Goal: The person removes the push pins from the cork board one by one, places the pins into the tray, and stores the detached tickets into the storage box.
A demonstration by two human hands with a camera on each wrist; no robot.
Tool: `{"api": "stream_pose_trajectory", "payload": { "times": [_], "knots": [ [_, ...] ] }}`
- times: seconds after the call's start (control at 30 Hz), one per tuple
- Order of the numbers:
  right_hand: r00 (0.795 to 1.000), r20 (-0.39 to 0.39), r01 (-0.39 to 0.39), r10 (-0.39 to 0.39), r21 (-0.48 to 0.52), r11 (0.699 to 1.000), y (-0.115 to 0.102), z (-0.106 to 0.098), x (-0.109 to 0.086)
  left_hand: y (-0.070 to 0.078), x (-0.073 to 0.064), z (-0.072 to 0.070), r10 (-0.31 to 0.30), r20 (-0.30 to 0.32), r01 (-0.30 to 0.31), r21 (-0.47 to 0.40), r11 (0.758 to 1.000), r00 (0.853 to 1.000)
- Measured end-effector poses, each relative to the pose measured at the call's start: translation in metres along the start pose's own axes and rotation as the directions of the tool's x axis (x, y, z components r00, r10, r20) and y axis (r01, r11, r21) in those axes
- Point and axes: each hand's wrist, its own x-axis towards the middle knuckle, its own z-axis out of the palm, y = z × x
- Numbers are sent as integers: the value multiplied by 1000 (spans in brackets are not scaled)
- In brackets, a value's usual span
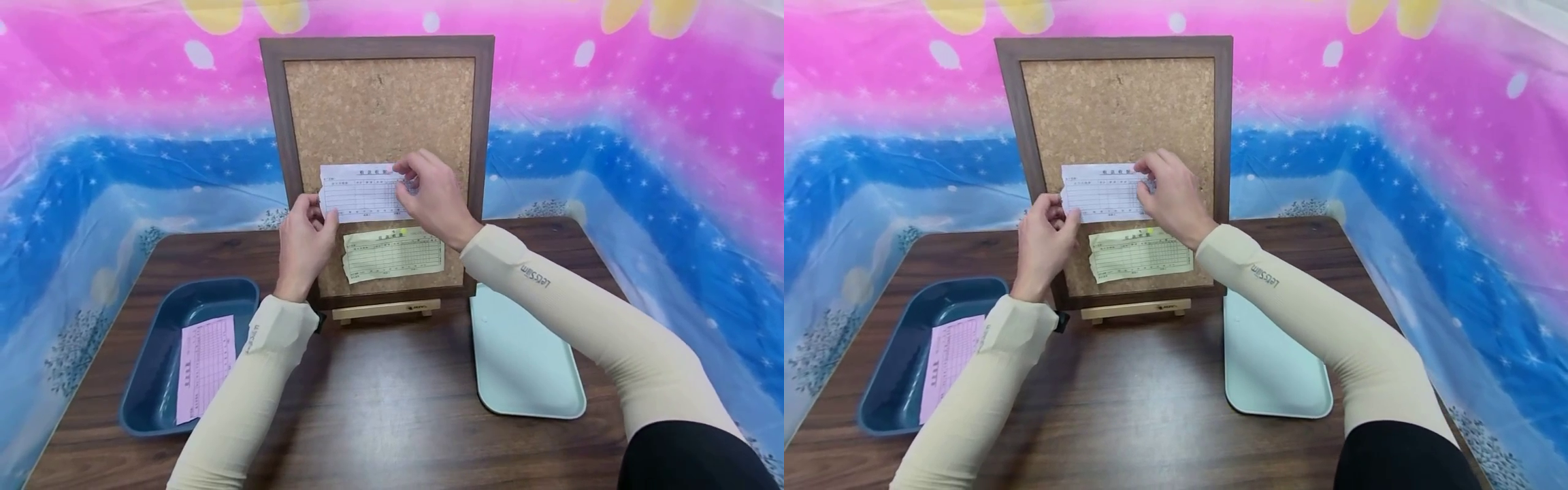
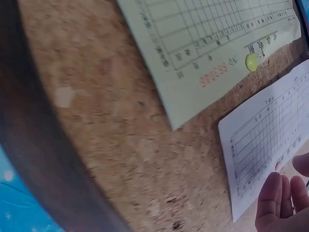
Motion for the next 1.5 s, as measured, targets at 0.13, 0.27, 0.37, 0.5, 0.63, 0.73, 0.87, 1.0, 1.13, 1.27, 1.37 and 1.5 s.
{"api": "stream_pose_trajectory", "payload": {
  "times": [0.13, 0.27, 0.37, 0.5, 0.63, 0.73, 0.87, 1.0, 1.13, 1.27, 1.37, 1.5],
  "knots": [
    [999, 18, -29, 29, -3, 1000, -1, 3, 6, 3, 2, 1, 23, -6, -23, 1, 1000, 1000],
    [997, 38, -66, 66, -14, 998, -2, 5, 9, 5, 2, 3, 38, 2, -38, 15, 999, 999],
    [995, 52, -81, 81, -13, 997, -2, 6, 11, 5, 1, 3, 35, 9, -35, 15, 999, 999],
    [994, 59, -90, 92, -27, 996, -2, 9, 14, 5, 0, 1, 25, 17, -25, 11, 1000, 1000],
    [996, 24, -80, 81, -53, 995, -2, 11, 15, 5, 0, 2, 27, 30, -27, 7, 1000, 999],
    [995, 11, -95, 96, -77, 992, -3, 11, 17, 5, 1, 2, 30, 36, -30, 4, 1000, 999],
    [990, 40, -129, 134, -113, 985, -8, 10, 20, 5, 1, 0, 29, 33, -29, 10, 1000, 999],
    [984, 64, -157, 167, -141, 978, -13, 9, 23, 5, 1, -2, 31, 23, -31, 14, 999, 999],
    [976, 80, -186, 201, -161, 969, -18, 9, 26, 4, 2, -3, 34, 12, -35, 7, 999, 999],
    [975, 71, -195, 209, -166, 967, -19, 10, 28, 4, 1, -3, 31, 16, -31, -5, 1000, 999],
    [976, 60, -197, 210, -170, 965, -19, 12, 29, 4, 1, -2, 33, 11, -33, -12, 999, 999],
    [975, 59, -202, 216, -180, 963, -20, 13, 28, 4, 1, -3, 35, 4, -35, -9, 999, 999]
  ]
}}
